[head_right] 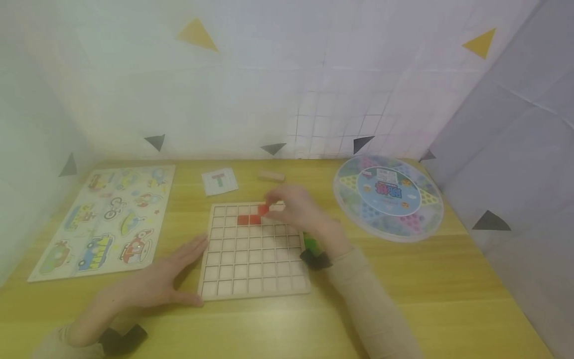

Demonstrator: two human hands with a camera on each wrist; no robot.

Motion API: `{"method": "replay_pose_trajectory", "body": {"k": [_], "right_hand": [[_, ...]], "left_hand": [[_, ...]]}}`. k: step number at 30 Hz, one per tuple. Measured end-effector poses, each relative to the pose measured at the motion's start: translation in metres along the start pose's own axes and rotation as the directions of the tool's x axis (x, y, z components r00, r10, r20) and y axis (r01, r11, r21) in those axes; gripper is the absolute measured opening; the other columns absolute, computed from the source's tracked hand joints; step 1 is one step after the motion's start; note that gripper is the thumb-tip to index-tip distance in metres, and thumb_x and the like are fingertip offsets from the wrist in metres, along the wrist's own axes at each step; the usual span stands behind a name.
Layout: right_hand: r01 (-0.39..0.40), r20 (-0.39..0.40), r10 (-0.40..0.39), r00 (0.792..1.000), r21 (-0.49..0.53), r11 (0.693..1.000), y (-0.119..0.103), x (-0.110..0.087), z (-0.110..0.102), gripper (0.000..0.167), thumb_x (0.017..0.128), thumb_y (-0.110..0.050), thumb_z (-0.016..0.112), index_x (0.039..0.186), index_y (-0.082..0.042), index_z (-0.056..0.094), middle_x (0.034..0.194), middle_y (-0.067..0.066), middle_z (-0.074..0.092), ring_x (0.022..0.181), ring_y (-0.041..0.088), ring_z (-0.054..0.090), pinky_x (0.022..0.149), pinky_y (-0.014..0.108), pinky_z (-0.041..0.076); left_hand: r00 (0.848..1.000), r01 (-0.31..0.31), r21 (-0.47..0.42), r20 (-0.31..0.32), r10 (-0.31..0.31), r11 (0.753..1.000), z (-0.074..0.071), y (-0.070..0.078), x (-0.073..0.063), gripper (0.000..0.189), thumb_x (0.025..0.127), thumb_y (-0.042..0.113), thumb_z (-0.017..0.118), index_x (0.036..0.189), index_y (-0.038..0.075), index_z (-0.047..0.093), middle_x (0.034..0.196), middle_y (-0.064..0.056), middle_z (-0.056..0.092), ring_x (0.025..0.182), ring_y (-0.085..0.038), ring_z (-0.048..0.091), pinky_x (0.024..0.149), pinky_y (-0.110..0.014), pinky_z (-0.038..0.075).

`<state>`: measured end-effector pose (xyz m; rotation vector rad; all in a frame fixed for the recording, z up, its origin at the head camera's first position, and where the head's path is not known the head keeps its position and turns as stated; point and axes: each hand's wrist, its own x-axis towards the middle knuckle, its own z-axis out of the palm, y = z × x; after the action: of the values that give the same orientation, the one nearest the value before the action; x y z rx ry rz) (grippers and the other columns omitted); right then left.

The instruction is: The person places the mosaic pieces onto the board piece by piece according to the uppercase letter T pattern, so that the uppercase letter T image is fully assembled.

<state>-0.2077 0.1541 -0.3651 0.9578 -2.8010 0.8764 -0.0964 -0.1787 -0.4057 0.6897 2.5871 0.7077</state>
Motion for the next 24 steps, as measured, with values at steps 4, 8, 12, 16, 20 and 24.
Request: {"method": "replay_pose_trajectory", "body": {"k": [4,8,12,16,20,24], "right_hand": [[-0.005,0.015,0.005,1.000,0.016,1.000,-0.001,0.001,0.005,0.034,0.081,-0.020,0.084,0.110,-0.006,0.073,0.103,0.002,0.076,0.099,0.020,0.069,0.093,0.041,0.055],[-0.013,0.027,0.012,1.000,0.038,0.999,0.001,0.002,0.011,0.031,0.081,-0.018,0.084,0.108,-0.008,0.074,0.103,0.001,0.075,0.098,0.020,0.069,0.091,0.042,0.056],[-0.028,0.034,0.026,0.999,0.052,0.998,0.006,0.002,0.016,0.031,0.081,-0.019,0.084,0.108,-0.007,0.074,0.102,0.001,0.075,0.097,0.021,0.070,0.090,0.043,0.056],[-0.075,0.044,0.072,0.996,0.074,0.994,0.012,0.002,0.020,0.032,0.080,-0.019,0.085,0.107,-0.006,0.074,0.100,0.002,0.075,0.097,0.021,0.070,0.091,0.043,0.056],[-0.114,0.062,0.109,0.992,0.090,0.989,0.015,0.003,0.022,0.031,0.080,-0.020,0.085,0.106,-0.007,0.074,0.099,0.001,0.075,0.097,0.021,0.069,0.092,0.043,0.055],[-0.136,0.085,0.127,0.988,0.107,0.985,0.019,0.002,0.023,0.031,0.081,-0.020,0.084,0.107,-0.007,0.073,0.100,0.000,0.075,0.098,0.020,0.069,0.093,0.041,0.055]], "left_hand": [[1.000,0.004,-0.007,0.003,-0.004,1.000,0.000,0.000,0.000,0.119,0.072,0.070,0.075,0.162,0.019,0.015,0.169,0.000,0.003,0.153,-0.037,0.011,0.121,-0.057,0.020],[1.000,0.003,-0.007,0.001,-0.003,1.000,-0.001,0.001,0.000,0.119,0.073,0.069,0.075,0.162,0.018,0.015,0.169,-0.001,0.003,0.153,-0.037,0.011,0.121,-0.058,0.020],[1.000,0.004,-0.003,-0.003,-0.004,1.000,-0.001,0.002,-0.001,0.119,0.072,0.071,0.074,0.162,0.019,0.015,0.169,-0.001,0.004,0.153,-0.038,0.012,0.121,-0.058,0.020],[1.000,-0.007,-0.008,-0.003,0.007,1.000,-0.002,0.003,-0.002,0.119,0.072,0.072,0.073,0.162,0.018,0.016,0.169,-0.003,0.005,0.152,-0.041,0.013,0.120,-0.060,0.021],[1.000,-0.018,-0.012,-0.006,0.018,1.000,-0.002,0.003,-0.002,0.119,0.072,0.073,0.071,0.162,0.018,0.016,0.169,-0.004,0.006,0.152,-0.042,0.014,0.119,-0.062,0.022],[1.000,-0.014,-0.011,-0.006,0.014,1.000,-0.001,0.002,-0.002,0.120,0.072,0.073,0.072,0.162,0.018,0.015,0.169,-0.004,0.006,0.152,-0.041,0.014,0.119,-0.061,0.022]]}}
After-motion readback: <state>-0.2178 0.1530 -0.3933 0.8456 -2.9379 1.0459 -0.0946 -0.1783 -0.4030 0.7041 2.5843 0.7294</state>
